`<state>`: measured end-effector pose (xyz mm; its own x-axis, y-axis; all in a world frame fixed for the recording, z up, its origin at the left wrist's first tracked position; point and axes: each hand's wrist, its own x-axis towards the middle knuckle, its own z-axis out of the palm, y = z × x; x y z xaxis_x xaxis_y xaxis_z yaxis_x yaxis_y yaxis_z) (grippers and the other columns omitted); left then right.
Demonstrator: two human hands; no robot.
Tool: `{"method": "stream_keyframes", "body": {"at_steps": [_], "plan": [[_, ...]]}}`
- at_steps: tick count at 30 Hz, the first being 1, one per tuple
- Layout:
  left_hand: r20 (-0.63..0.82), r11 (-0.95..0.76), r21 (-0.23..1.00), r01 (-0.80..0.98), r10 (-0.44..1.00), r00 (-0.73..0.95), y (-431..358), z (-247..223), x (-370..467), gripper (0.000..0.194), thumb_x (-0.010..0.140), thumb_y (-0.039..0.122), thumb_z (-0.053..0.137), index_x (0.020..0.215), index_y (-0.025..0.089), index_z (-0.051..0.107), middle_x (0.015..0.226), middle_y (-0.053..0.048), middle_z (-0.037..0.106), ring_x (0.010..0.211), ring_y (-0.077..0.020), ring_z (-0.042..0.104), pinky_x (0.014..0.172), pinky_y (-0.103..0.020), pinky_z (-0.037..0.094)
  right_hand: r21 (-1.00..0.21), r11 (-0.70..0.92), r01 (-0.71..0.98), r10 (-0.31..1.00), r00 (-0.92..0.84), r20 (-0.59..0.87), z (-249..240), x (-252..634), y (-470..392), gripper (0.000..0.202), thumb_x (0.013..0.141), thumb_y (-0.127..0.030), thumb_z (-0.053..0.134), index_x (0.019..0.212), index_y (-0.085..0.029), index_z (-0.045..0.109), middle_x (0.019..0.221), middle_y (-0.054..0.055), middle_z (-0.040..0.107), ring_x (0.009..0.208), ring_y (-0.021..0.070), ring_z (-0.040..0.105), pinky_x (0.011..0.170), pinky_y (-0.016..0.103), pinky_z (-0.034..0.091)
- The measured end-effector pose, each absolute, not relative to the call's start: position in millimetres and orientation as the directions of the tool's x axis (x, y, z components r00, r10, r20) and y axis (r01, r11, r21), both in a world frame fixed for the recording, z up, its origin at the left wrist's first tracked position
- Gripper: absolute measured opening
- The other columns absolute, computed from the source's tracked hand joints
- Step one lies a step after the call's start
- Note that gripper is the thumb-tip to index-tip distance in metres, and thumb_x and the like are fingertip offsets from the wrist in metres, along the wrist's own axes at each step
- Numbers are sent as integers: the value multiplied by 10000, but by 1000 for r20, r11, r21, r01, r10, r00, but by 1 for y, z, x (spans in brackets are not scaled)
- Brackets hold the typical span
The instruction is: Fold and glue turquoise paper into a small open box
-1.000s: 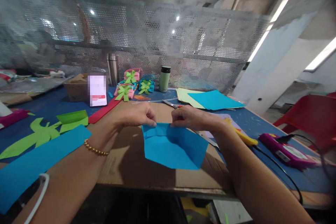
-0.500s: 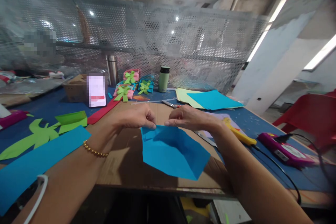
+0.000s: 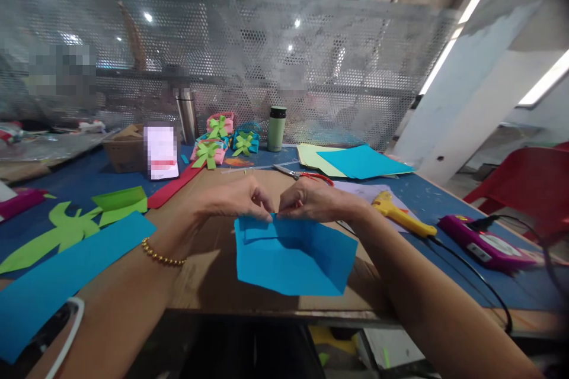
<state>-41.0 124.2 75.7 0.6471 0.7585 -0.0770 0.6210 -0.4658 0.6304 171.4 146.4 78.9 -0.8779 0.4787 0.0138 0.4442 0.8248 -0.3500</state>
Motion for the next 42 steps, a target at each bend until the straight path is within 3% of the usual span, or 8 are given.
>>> {"method": "stream_keyframes", "body": {"at_steps": [5,10,15,24,30,34,38,42], "plan": [[-58,-478,670,568,729,682,123,73,-39,189,775,288,624,755,142,744,648,10,635,602,-101,495,558,-214,334,-382,815,436,478,-878,17,78,169,144,234,819,-219,528,639,-118,639,583,-27,521,565,83,407,535,232,275],[-19,-545,652,527,684,730,126,73,-40,220,791,317,618,777,136,742,633,10,614,606,-101,481,560,-211,326,-390,823,413,455,-890,18,78,169,146,277,861,-269,525,677,-114,662,633,-8,580,573,86,415,541,236,281],[-23,-545,554,629,746,666,130,74,-45,261,780,384,654,715,146,736,585,26,579,557,-87,438,520,-218,275,-323,841,433,468,-883,36,79,171,149,292,873,-291,544,670,-113,657,611,-13,558,560,82,413,536,234,275],[-46,-603,507,616,695,718,144,70,-61,301,792,436,665,775,151,758,633,2,646,599,-106,508,532,-216,305,-330,843,424,463,-885,45,79,175,151,329,894,-333,528,664,-126,641,626,-14,535,579,90,406,552,243,286],[-32,-579,554,598,703,711,146,69,-62,291,778,430,687,745,148,747,645,2,650,611,-104,508,540,-211,314,-338,849,406,449,-892,56,78,174,151,325,896,-329,532,691,-117,668,647,-3,573,581,90,425,557,239,301],[-102,-482,633,606,724,682,142,67,-59,235,730,386,738,769,154,754,650,13,637,601,-96,486,542,-208,330,-349,833,428,466,-884,29,76,171,147,287,879,-315,552,737,-114,701,657,9,612,572,93,463,548,231,316],[-173,-420,711,564,673,719,139,65,-53,238,705,377,754,684,146,703,593,34,551,561,-86,416,509,-218,292,-351,826,442,483,-875,36,74,165,142,269,870,-294,552,742,-118,711,663,27,637,566,103,474,542,240,314],[-127,-450,739,502,639,759,139,63,-46,385,693,366,757,496,148,509,507,65,332,513,-70,285,477,-234,209,-340,837,428,474,-879,60,73,160,139,274,857,-277,543,664,-129,668,635,20,605,553,103,457,534,247,293]]}}
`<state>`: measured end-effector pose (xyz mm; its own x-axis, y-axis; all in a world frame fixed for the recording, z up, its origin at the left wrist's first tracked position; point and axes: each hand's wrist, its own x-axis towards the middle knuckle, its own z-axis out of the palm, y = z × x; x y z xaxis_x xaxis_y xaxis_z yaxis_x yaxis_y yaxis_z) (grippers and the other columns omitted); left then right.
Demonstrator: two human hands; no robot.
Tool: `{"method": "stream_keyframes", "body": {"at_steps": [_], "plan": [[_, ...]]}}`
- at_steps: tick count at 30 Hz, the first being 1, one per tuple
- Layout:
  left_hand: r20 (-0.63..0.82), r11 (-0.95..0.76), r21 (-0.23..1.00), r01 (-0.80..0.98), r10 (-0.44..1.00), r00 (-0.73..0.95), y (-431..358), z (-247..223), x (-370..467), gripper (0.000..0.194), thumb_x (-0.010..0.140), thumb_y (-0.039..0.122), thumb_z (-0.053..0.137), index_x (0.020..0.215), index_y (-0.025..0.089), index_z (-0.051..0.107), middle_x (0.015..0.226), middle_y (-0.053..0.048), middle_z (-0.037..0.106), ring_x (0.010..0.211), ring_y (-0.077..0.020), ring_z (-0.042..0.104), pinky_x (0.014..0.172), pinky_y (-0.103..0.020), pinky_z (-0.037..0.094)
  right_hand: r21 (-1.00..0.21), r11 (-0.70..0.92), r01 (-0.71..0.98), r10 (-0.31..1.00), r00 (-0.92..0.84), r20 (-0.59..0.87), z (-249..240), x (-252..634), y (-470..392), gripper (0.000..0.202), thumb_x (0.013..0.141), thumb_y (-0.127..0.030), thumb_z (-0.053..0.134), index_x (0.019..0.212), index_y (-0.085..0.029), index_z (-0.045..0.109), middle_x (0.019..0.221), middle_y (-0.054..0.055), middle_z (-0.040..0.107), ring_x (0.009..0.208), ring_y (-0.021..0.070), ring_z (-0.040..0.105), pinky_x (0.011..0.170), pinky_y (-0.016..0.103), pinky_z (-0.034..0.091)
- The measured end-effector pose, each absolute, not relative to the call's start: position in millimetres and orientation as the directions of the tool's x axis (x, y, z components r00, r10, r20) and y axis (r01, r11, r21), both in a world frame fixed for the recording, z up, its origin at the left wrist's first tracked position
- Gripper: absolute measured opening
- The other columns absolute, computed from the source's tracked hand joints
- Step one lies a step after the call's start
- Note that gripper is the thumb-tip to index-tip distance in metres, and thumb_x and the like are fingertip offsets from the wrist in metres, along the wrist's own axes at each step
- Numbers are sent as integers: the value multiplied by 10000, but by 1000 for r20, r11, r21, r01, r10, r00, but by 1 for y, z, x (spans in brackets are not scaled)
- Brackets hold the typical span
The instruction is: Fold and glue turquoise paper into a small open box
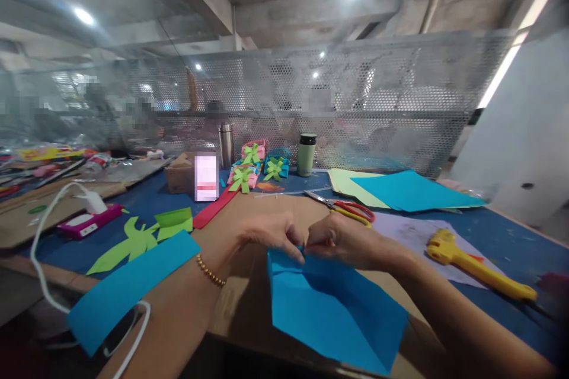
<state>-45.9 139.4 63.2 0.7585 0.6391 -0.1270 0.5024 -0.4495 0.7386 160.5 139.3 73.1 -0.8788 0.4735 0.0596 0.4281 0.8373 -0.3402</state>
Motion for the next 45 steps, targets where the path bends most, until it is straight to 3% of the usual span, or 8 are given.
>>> {"method": "stream_keyframes", "body": {"at_steps": [3,12,19,26,32,35,40,45], "plan": [[-96,-474,740,477,628,772,140,64,-43,454,705,378,743,467,157,426,505,68,265,513,-71,251,475,-244,188,-342,830,440,493,-866,81,73,160,140,303,860,-300,545,614,-138,617,607,4,557,545,99,444,532,250,282],[-118,-466,694,549,678,725,139,70,-48,278,705,254,703,503,147,545,489,65,352,524,-80,319,492,-241,233,-363,763,535,571,-821,-9,65,168,153,316,875,-374,568,687,-138,661,636,12,597,554,101,452,518,240,291],[-127,-481,684,549,662,738,139,67,-50,287,704,253,676,507,152,494,519,54,352,521,-85,325,491,-252,222,-283,794,539,554,-832,-31,72,169,148,245,876,-303,569,774,-134,715,674,35,659,576,117,510,533,241,318],[-102,-492,671,555,680,726,140,64,-51,351,717,303,637,497,180,393,521,59,266,500,-79,259,477,-261,169,-251,822,510,535,-844,38,77,166,145,213,903,-247,557,810,-139,715,771,51,694,674,134,574,614,243,366],[-161,-479,642,599,679,716,134,69,-47,310,706,286,620,500,177,415,517,58,290,499,-80,272,473,-259,177,-356,778,517,546,-838,-24,74,171,148,364,879,-477,613,846,-135,731,732,38,672,626,125,547,554,237,343],[-142,-513,627,586,664,734,127,71,-40,311,700,254,603,490,180,387,513,59,261,490,-78,254,474,-264,172,-419,756,503,515,-852,-95,72,171,147,353,845,-464,649,773,-125,715,677,18,637,599,113,524,544,228,338],[-56,-588,478,652,721,691,115,67,-27,248,677,203,601,498,183,430,483,51,281,483,-96,278,492,-287,174,-471,765,440,437,-891,-123,67,175,151,298,869,-379,614,758,-120,713,694,20,639,624,112,518,592,228,368],[-9,-559,300,773,809,588,108,59,-21,156,758,252,599,620,179,599,564,-28,479,571,-171,441,545,-313,236,-490,743,456,455,-881,-130,65,178,158,344,891,-421,586,838,-121,745,748,37,676,642,116,528,591,226,365]]}}
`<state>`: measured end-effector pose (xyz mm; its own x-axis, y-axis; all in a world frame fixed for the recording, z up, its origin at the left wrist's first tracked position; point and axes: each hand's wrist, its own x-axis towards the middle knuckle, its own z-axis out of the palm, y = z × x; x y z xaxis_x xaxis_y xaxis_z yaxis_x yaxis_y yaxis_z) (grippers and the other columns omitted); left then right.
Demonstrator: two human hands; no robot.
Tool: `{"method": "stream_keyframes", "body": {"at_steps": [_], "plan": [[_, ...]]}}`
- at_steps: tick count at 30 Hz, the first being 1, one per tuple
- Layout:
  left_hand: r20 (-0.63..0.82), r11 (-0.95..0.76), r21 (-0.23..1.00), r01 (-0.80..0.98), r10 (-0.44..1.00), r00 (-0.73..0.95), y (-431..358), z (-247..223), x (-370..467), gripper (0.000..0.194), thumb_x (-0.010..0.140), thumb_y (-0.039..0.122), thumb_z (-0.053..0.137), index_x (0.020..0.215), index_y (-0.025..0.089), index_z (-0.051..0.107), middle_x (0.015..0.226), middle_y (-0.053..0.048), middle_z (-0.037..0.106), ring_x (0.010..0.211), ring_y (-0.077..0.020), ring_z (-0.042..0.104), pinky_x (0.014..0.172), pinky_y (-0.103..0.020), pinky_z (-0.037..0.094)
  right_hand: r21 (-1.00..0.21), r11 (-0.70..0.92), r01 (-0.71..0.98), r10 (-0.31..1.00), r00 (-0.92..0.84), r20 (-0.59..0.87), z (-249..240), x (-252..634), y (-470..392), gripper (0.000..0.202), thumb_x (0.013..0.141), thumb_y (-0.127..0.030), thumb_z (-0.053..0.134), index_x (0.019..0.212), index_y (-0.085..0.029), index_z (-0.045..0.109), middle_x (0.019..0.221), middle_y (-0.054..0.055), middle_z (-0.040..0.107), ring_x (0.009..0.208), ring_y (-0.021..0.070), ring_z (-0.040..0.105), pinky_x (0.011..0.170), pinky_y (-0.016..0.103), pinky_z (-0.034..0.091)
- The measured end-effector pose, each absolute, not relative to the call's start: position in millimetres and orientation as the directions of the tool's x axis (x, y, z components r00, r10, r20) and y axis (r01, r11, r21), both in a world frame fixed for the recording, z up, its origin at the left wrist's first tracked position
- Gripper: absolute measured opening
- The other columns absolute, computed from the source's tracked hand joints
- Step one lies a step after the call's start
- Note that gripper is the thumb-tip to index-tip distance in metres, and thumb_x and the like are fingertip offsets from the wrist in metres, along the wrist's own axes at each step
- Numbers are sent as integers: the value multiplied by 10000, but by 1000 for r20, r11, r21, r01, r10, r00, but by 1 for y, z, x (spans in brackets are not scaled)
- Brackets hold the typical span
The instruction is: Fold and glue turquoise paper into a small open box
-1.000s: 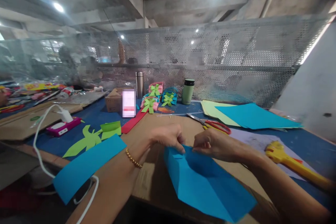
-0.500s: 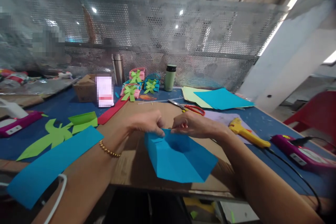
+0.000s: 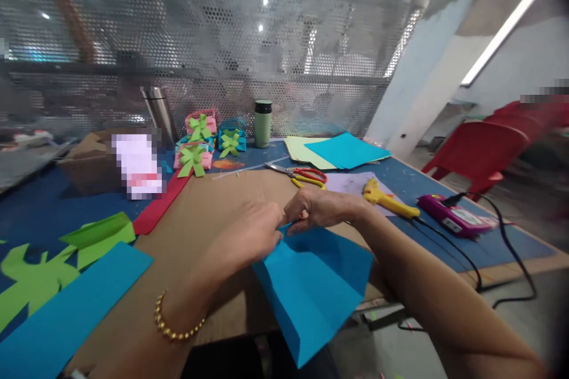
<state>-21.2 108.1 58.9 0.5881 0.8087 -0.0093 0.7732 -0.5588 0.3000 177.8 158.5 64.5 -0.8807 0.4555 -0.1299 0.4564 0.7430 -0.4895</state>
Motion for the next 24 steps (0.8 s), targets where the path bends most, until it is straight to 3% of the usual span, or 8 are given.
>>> {"method": "stream_keyframes", "body": {"at_steps": [5,15,24], "plan": [[-40,-532,239,812,831,556,106,60,-23,124,793,252,573,736,177,653,633,-53,516,611,-195,463,574,-322,240,-414,766,492,504,-859,-87,67,171,157,275,870,-366,616,801,-138,753,715,19,677,606,106,499,571,232,330],[-10,-620,388,682,737,676,127,56,-33,239,698,226,578,512,180,436,502,46,286,505,-104,297,532,-299,167,-340,729,594,585,-799,-142,65,176,155,340,805,-469,674,781,-134,726,658,-3,628,574,99,458,540,231,297],[-95,-542,509,669,737,669,121,69,-35,241,722,279,585,558,175,443,536,60,302,534,-97,294,524,-280,172,-206,766,609,597,-793,-120,75,171,139,214,796,-258,668,621,-138,638,569,-30,521,548,89,419,539,235,271]]}}
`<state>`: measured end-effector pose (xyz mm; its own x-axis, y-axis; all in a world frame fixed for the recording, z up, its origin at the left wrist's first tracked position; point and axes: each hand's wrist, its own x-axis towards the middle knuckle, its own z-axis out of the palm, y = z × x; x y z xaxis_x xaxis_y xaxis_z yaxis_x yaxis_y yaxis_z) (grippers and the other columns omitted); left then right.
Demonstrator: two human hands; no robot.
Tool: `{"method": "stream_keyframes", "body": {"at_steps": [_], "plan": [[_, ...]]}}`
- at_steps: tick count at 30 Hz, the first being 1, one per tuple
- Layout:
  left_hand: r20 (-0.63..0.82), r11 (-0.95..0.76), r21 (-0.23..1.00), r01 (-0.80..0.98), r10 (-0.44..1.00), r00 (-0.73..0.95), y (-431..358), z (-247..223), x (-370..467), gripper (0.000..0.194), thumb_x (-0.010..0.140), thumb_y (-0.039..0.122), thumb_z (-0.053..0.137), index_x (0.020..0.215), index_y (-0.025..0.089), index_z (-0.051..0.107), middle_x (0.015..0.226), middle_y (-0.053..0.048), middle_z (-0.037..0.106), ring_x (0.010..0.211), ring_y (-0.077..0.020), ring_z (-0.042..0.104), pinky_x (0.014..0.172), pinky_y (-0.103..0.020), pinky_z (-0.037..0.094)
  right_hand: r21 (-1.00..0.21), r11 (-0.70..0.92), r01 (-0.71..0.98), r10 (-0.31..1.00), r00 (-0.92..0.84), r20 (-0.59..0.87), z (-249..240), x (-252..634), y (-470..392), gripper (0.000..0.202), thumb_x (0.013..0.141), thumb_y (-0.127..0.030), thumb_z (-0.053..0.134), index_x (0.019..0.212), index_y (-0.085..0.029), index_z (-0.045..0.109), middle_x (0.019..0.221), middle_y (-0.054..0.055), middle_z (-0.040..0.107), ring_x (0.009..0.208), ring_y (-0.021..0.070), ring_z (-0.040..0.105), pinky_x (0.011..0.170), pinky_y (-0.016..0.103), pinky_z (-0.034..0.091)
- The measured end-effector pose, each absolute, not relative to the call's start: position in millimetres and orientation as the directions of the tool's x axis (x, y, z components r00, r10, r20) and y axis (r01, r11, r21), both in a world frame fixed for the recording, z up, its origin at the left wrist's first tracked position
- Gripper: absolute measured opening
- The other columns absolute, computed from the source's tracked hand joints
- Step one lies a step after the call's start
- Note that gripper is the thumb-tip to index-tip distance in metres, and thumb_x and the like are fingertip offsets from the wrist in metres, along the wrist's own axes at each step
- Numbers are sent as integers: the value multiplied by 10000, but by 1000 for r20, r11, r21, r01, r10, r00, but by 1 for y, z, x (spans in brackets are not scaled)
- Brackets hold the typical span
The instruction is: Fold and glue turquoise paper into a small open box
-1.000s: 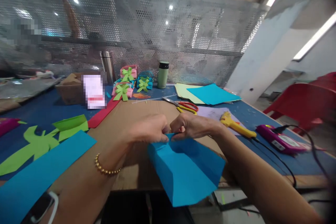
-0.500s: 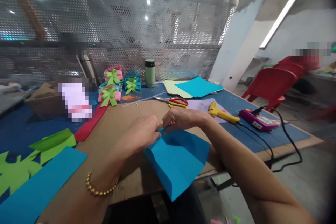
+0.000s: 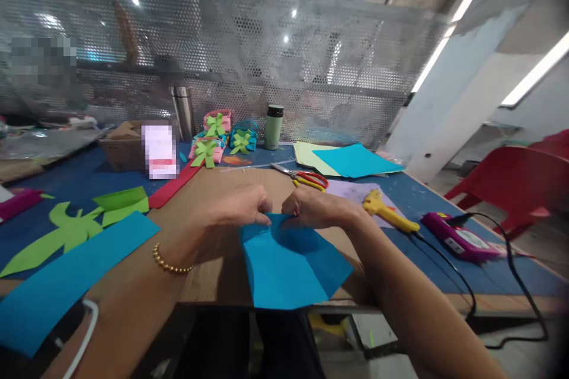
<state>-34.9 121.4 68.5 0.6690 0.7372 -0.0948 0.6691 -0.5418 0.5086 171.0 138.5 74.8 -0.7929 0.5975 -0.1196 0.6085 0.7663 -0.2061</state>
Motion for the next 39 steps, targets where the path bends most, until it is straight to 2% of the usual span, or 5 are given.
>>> {"method": "stream_keyframes", "body": {"at_steps": [6,19,29,36,39], "plan": [[-185,-493,411,767,779,599,122,70,-42,258,672,243,614,521,185,413,514,56,280,512,-99,286,528,-308,157,-60,744,666,659,-745,-102,76,170,138,207,785,-287,680,623,-160,658,574,-16,554,524,92,385,521,249,242],[-211,-526,427,735,733,647,129,68,-47,321,687,304,676,499,173,451,478,60,314,480,-88,279,506,-290,168,-160,765,624,603,-781,-162,75,169,139,210,793,-286,701,645,-140,671,573,-29,550,524,80,387,514,236,257],[-163,-536,444,718,740,652,118,74,-31,246,739,290,618,559,161,510,528,60,326,522,-88,298,525,-278,178,-69,754,653,648,-757,-84,76,162,127,170,787,-299,689,697,-160,725,634,11,645,517,89,429,505,251,223],[-138,-522,474,709,752,645,120,71,-34,365,724,306,628,503,178,367,532,62,237,512,-83,224,521,-288,140,-399,724,564,623,-782,24,83,178,139,439,947,-453,484,797,-120,728,716,52,700,612,118,585,566,227,374],[-156,-521,511,683,725,670,122,70,-34,355,728,305,613,503,180,369,528,59,246,509,-83,227,515,-289,132,-412,743,527,592,-805,39,86,182,140,460,943,-478,480,794,-120,728,704,48,696,607,119,583,564,231,385]]}}
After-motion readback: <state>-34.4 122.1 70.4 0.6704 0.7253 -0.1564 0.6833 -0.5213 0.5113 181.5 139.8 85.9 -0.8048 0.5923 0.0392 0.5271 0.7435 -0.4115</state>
